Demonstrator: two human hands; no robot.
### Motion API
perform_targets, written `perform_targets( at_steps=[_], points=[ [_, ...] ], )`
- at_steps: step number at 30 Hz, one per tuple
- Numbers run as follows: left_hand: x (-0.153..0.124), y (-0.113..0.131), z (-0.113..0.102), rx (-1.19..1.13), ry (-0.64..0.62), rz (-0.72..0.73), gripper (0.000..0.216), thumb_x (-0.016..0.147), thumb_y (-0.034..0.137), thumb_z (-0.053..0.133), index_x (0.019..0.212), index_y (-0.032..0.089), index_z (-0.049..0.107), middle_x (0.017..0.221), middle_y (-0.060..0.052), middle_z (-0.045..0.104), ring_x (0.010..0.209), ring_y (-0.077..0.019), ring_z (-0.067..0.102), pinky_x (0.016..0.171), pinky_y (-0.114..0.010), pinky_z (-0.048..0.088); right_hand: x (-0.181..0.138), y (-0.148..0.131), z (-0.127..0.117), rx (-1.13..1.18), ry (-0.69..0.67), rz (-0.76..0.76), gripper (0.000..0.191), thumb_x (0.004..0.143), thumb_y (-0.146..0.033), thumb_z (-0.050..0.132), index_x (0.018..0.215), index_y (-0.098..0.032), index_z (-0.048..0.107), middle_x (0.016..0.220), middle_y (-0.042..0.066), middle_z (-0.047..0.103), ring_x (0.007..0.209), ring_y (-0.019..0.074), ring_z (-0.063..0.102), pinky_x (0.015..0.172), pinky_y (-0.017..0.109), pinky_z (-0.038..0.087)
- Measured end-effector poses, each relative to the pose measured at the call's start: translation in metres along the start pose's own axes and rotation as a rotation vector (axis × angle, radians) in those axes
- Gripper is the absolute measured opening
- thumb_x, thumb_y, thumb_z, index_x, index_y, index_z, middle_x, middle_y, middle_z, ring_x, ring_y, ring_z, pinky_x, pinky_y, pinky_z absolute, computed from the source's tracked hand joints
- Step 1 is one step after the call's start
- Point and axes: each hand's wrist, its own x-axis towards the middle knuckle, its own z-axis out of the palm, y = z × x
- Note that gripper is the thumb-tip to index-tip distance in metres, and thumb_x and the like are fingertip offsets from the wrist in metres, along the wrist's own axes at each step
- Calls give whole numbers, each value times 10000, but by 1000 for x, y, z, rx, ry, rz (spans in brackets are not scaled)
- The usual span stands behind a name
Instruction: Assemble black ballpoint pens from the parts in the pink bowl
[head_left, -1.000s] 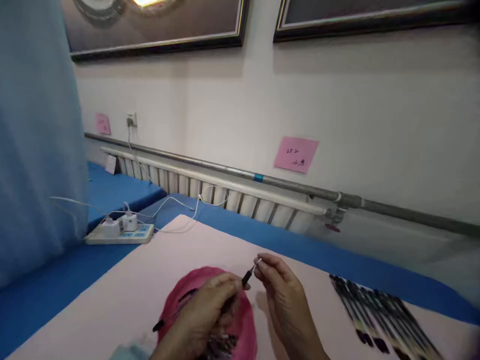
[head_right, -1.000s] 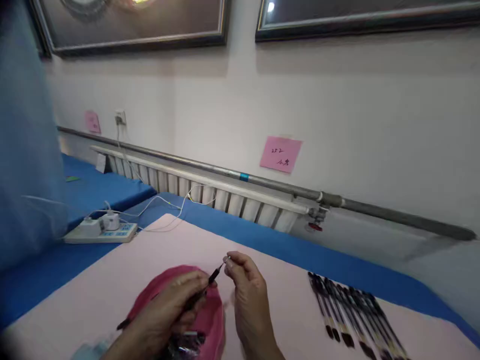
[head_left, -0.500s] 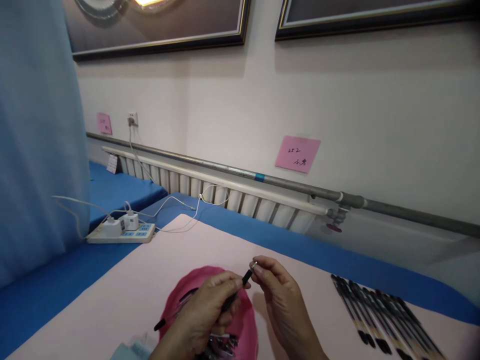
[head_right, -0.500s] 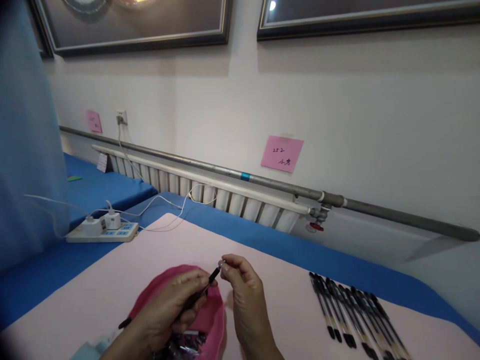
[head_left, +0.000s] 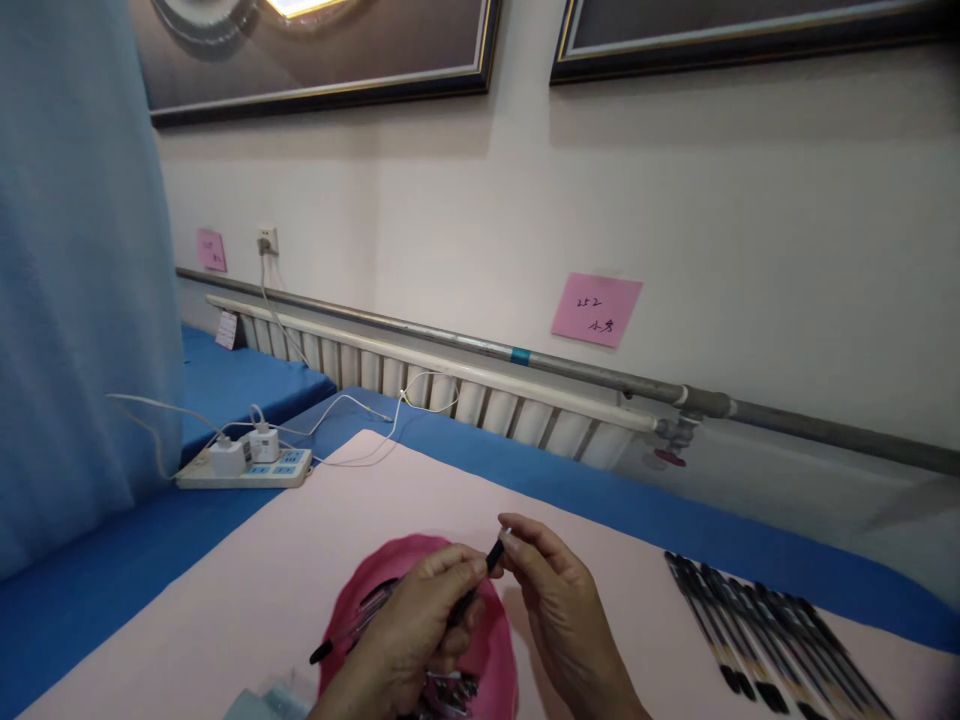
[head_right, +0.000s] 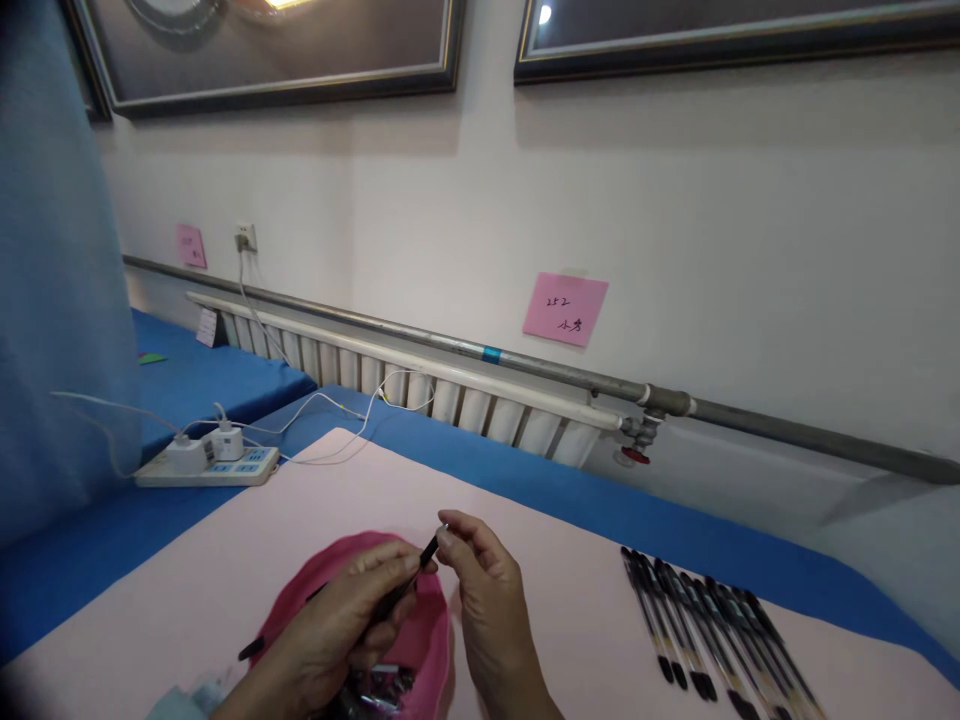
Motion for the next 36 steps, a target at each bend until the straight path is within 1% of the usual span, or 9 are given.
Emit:
perform_targets(
  at_steps=[7, 11, 14, 17, 20, 23, 28, 32, 36],
  points=[
    [1, -1, -2, 7, -19, 35, 265, 761, 443, 559, 728, 206, 446, 520, 82, 442, 345, -16, 219, 371, -185, 49, -2, -7, 4, 104, -81, 111, 282, 568, -352, 796, 769, -167, 726, 624, -10, 615, 616, 121, 518, 652, 254, 414],
    [3, -1, 1, 22, -12, 38, 262, 763, 440, 553, 721, 211, 431, 509, 86, 429, 350, -22, 215, 372, -184, 66, 0, -5, 3, 57, -98, 59, 213, 595, -349, 782, 676, -170, 701, 623, -15, 613, 612, 116, 516, 640, 241, 413],
    [3, -2, 4, 61, 31, 59, 256, 756, 425, 555, 704, 208, 430, 484, 92, 399, 352, -26, 224, 380, -189, 86, 3, -1, 2, -7, -62, 17, 206, 632, -346, 764, 590, -183, 644, 561, -34, 576, 589, 110, 496, 626, 234, 405],
    [2, -1, 5, 67, 57, 29, 273, 747, 442, 557, 700, 207, 427, 497, 91, 396, 363, -25, 218, 393, -192, 79, 2, 0, 2, 58, -51, 70, 193, 618, -351, 774, 664, -195, 670, 663, -24, 624, 639, 123, 523, 636, 242, 418],
    [-1, 1, 6, 51, 72, 33, 287, 743, 443, 570, 692, 199, 428, 519, 84, 406, 403, -28, 258, 416, -184, 96, -1, -2, 5, 148, -99, 153, 299, 592, -353, 783, 827, -179, 721, 815, 29, 678, 730, 149, 556, 694, 258, 435],
    [-2, 3, 6, 51, 75, 43, 278, 747, 433, 572, 691, 195, 440, 528, 79, 415, 426, -33, 278, 428, -182, 107, -3, -3, 7, 147, -101, 166, 313, 573, -330, 796, 825, -154, 737, 711, 28, 668, 679, 137, 541, 705, 251, 431],
    [-3, 5, 6, 65, 67, 31, 270, 752, 422, 561, 676, 202, 423, 510, 83, 406, 402, -33, 245, 418, -195, 93, -3, -2, 9, 126, -65, 141, 181, 569, -287, 802, 668, -173, 702, 663, -3, 631, 634, 125, 529, 651, 244, 430],
    [-3, 5, 6, 63, 59, 21, 284, 752, 442, 550, 684, 208, 406, 517, 83, 414, 386, -29, 229, 410, -199, 82, -2, -2, 8, 176, -55, 164, 291, 566, -309, 798, 818, -181, 729, 859, 43, 683, 757, 164, 573, 693, 268, 448],
    [-3, 4, 5, 75, 79, 22, 296, 742, 447, 562, 679, 206, 404, 513, 86, 399, 398, -31, 254, 417, -189, 92, -2, -3, 8, 168, -67, 152, 270, 559, -314, 799, 774, -162, 740, 739, 25, 667, 672, 138, 552, 684, 258, 443]
  ],
)
